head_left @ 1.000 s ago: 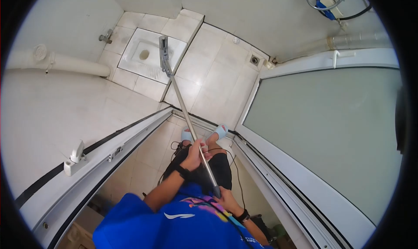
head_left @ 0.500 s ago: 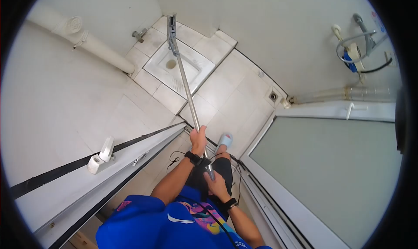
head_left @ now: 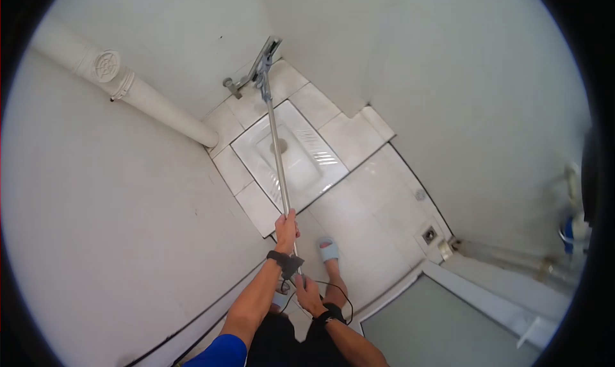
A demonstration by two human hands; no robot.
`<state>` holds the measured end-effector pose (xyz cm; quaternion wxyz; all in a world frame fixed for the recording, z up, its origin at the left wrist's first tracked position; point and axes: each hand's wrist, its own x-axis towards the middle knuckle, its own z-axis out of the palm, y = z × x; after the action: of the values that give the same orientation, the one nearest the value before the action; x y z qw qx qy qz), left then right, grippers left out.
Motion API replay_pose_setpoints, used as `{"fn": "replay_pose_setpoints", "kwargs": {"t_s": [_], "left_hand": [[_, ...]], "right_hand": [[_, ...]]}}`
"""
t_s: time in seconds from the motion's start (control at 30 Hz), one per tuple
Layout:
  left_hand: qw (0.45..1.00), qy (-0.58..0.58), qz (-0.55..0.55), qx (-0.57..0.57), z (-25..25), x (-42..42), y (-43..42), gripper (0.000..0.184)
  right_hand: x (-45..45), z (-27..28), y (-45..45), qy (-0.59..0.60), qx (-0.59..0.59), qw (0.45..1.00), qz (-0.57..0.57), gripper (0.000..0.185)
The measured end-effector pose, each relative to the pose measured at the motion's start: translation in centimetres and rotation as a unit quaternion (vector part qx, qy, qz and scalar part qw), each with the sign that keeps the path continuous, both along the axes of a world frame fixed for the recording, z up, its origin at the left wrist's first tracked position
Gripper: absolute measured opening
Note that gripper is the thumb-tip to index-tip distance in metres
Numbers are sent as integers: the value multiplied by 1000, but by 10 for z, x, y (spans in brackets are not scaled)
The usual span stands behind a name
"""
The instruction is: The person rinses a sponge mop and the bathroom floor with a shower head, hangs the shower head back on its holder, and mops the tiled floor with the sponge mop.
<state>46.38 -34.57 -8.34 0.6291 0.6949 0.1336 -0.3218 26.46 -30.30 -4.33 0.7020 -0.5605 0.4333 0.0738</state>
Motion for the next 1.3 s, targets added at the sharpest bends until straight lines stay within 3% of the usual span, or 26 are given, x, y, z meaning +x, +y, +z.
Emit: {"fn": "replay_pose_setpoints", "kwargs": {"t_s": [0.07,0.13,0.23,0.4,0.7,0.8,0.9,1.0,1.07,1.17,1.3], "left_hand": [[999,-14,-8,38,-31,39,-11,38],[988,-70,-25,137,-60,82,-26,45],[972,-113,-45,203,-109,139,-25,51],[933,-137,-65,326,-143,187,-6,59],[916,-154,-104,357,-125,205,21,62],[916,-154,-96,357,-122,203,25,61],[896,-181,-128,385,-111,209,31,60],[913,-151,-122,360,-107,207,20,57],[909,-156,-99,373,-104,204,15,56],[897,-194,-119,379,-114,204,14,54],[896,-191,-129,379,-113,201,3,53]], "right_hand": [[41,-34,-13,-34,23,999,-16,39],[78,-87,-16,-103,-66,992,-13,40],[133,-125,-12,-119,-76,989,-41,42],[180,-140,15,-104,83,989,-72,40],[200,-103,22,-108,156,980,-56,40],[201,-88,21,-35,270,962,-36,43],[210,-82,30,-30,208,977,-19,46],[208,-88,34,-36,151,988,-22,51],[205,-96,38,-55,38,997,-35,45],[202,-94,32,-19,123,991,-46,47],[199,-91,19,-16,121,991,-51,49]]}}
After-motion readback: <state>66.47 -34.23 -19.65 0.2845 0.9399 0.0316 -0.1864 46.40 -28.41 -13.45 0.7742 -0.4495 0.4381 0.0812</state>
